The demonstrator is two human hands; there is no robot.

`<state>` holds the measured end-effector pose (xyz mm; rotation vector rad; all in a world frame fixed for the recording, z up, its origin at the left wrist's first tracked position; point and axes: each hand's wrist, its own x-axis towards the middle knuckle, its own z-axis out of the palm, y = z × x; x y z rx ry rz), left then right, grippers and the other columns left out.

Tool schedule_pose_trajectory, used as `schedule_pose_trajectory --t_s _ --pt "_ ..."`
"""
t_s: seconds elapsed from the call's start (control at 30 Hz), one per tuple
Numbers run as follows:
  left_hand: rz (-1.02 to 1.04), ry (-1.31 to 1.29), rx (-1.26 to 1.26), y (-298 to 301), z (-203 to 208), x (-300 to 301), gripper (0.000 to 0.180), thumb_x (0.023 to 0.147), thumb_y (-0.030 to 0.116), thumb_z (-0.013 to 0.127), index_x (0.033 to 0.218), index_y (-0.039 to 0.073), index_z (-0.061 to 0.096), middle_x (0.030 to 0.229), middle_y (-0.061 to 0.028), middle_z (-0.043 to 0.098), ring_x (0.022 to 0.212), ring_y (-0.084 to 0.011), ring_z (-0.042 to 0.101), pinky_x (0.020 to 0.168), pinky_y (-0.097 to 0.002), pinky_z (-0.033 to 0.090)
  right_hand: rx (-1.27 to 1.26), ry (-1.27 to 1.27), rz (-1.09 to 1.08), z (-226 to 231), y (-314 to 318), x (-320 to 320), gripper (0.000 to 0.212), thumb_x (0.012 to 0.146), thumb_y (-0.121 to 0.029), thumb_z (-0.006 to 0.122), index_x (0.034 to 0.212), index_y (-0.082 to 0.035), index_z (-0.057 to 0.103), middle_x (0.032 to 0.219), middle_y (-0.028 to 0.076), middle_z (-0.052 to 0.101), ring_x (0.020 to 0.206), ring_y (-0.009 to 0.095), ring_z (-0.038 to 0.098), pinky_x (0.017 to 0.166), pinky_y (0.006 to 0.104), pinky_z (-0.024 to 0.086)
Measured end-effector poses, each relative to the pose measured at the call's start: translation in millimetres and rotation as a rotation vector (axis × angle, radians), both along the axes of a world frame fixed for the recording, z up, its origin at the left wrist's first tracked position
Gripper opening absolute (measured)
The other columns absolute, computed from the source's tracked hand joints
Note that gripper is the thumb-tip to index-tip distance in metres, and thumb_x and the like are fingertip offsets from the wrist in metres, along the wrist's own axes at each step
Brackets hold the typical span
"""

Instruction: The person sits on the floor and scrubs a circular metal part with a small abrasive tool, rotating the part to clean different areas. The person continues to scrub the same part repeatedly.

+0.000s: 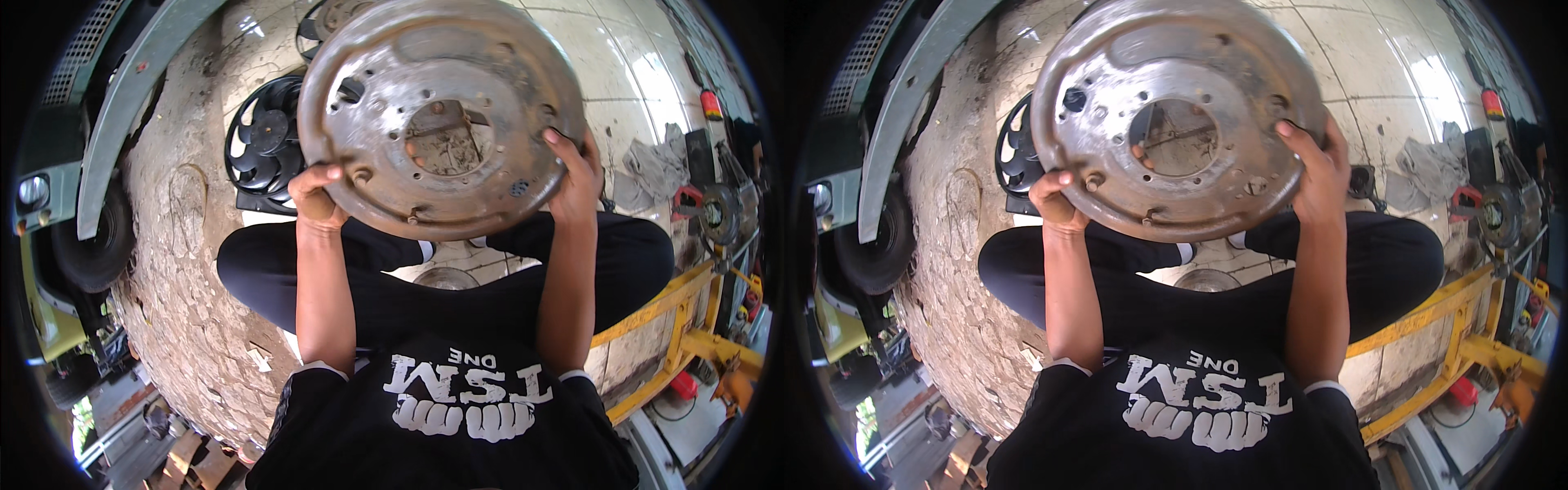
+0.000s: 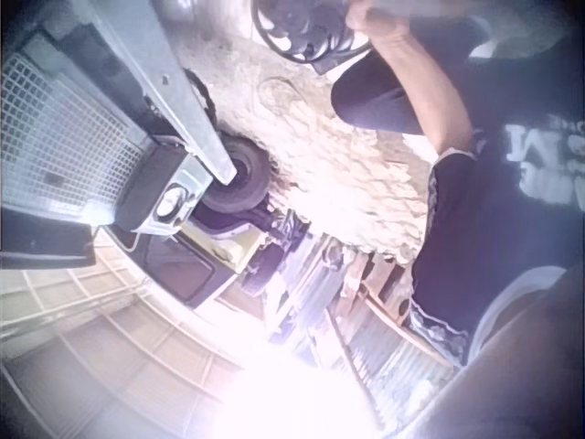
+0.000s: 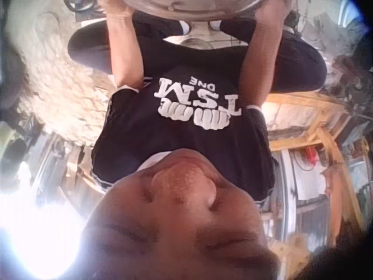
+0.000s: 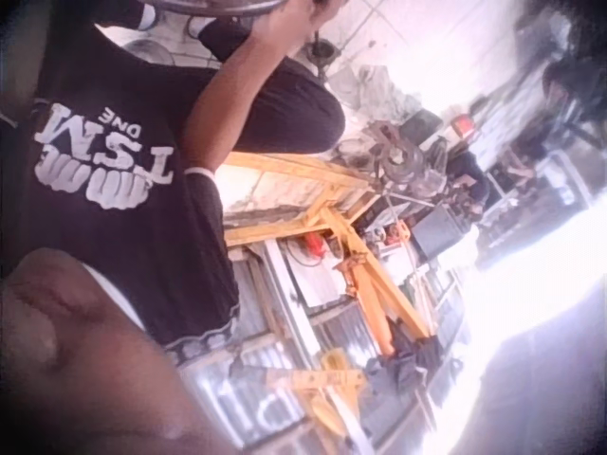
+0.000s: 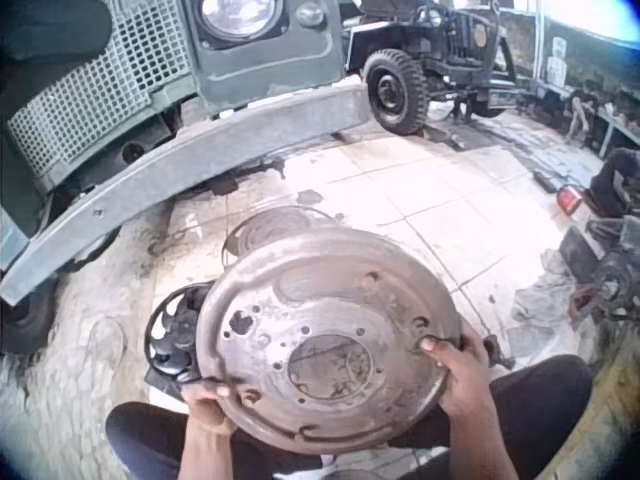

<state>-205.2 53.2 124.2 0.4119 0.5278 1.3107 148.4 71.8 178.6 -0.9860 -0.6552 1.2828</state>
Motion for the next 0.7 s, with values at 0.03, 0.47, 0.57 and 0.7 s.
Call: schedule_pose_trajectory --t_s 0.03,0.47,0.57,0.7 --pt "0.095 0.140 -0.077 -9.7 0.4 7.9 0.059 0.070 0.007 0.063 0.127 -0.002 0.057 0.104 -0.0203 0.067 0.083 -0.0338 0.068 0.077 -0.0454 0.060 0.002 -0.021 0.043 -5.6 1.2 5.0 0.046 0.083 -0.004 0.075 0.126 0.004 0.062 0.109 0.011 0.070 0.097 0.020 0.068 0.087 0.0319 0.053" --pt "-0.058 -0.247 0.046 5.9 3.4 73.9 0.100 0.082 0.065 0.068 0.151 0.002 0.032 0.125 -0.0324 0.052 0.102 -0.0421 0.060 0.090 -0.0556 0.055 -0.380 0.224 0.089 -53.2 -0.5 -7.9 0.042 0.091 -0.012 0.071 0.130 0.002 0.060 0.115 0.011 0.068 0.101 0.022 0.068 0.089 0.0364 0.056" --pt "0.005 -0.175 -0.088 6.3 -4.5 78.1 0.094 0.083 0.064 0.064 0.149 0.003 0.038 0.122 -0.0301 0.054 0.100 -0.0394 0.061 0.088 -0.0537 0.054 -0.540 0.174 0.113 -83.4 0.5 -6.5 0.042 0.093 -0.014 0.071 0.131 0.001 0.060 0.116 0.011 0.068 0.104 0.023 0.067 0.091 0.0379 0.055" --pt "-0.045 -0.176 -0.175 6.2 -7.2 85.8 0.090 0.083 0.065 0.059 0.146 0.003 0.043 0.115 -0.0262 0.060 0.095 -0.0373 0.064 0.084 -0.0544 0.056 -0.713 0.196 0.126 -126.6 -0.8 -0.5 0.043 0.093 -0.014 0.072 0.131 0.001 0.060 0.122 0.014 0.067 0.109 0.023 0.066 0.095 0.0374 0.053"
